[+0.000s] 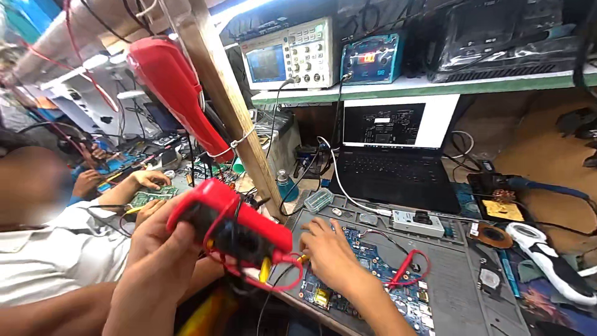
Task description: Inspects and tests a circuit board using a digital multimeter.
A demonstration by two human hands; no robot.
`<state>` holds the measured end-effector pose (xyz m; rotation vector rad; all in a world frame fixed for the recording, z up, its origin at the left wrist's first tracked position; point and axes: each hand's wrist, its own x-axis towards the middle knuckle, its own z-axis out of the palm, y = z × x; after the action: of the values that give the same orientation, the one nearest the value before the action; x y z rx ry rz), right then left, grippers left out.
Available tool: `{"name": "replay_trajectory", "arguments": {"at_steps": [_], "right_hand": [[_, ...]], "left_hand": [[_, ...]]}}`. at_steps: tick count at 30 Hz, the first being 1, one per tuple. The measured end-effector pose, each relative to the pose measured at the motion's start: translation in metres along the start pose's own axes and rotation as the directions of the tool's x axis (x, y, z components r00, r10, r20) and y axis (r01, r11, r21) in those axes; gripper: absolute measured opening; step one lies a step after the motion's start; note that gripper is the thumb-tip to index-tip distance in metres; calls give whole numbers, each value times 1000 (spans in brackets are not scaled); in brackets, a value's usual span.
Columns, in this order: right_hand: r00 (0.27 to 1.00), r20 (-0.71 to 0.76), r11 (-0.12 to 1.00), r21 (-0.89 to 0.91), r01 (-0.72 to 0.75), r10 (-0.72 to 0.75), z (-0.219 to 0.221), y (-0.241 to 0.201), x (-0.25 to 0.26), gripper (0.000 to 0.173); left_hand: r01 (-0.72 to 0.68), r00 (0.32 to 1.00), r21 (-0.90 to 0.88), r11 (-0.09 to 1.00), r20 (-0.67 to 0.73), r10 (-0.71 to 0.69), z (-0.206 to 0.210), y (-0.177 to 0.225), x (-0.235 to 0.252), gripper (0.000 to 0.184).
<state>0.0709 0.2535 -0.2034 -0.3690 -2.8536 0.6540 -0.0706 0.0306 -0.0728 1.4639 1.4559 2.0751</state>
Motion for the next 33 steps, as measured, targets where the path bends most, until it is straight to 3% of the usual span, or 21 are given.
{"name": "replay_trajectory", "arguments": {"at_steps": [3, 5, 8, 11, 14, 17, 20, 21, 23, 27, 33], "right_hand": [[989, 110, 994, 58, 93, -99, 13, 9, 4, 36], [985, 152, 996, 30, 79, -83, 22, 9, 7, 34], [995, 67, 996, -35, 77, -75, 32, 7, 8, 21], [993, -37, 993, -45, 110, -112, 28, 3, 0, 21], [982, -114, 980, 112, 165, -152, 14, -8, -22, 21], [990, 25, 936, 331, 122, -138, 8, -6, -49, 40], [990, 143, 983, 183, -13, -13, 13, 0, -68, 71], [989, 142, 995, 93, -39, 25, 16, 2, -72, 70], [991, 107, 997, -14, -74, 75, 19, 3, -77, 52], [997, -59, 993, -102, -53, 47, 22, 7, -87, 18], [991, -4, 989, -57, -135, 135, -6, 20, -101, 24]], "left_hand": [[8, 995, -136, 991, -102, -22, 2, -4, 2, 34], [-17, 993, -148, 989, -115, 0, 2, -5, 4, 32], [-35, 998, -119, 992, -53, 29, -2, -8, 0, 34], [-9, 1000, -21, 1000, -17, 9, -7, -13, -1, 43], [-2, 1000, 172, 985, -10, 4, -9, -23, 4, 49], [46, 999, 412, 910, -41, -32, -9, -46, 10, 48], [138, 990, 413, 900, -62, -123, -7, -70, 13, 43], [176, 984, 358, 917, -62, -165, -6, -75, 13, 43], [240, 971, 243, 940, -62, -232, -5, -86, 13, 43], [321, 947, 170, 932, -52, -317, -3, -100, 14, 40], [409, 908, 187, 893, 12, -418, -7, -116, 14, 39]]}}
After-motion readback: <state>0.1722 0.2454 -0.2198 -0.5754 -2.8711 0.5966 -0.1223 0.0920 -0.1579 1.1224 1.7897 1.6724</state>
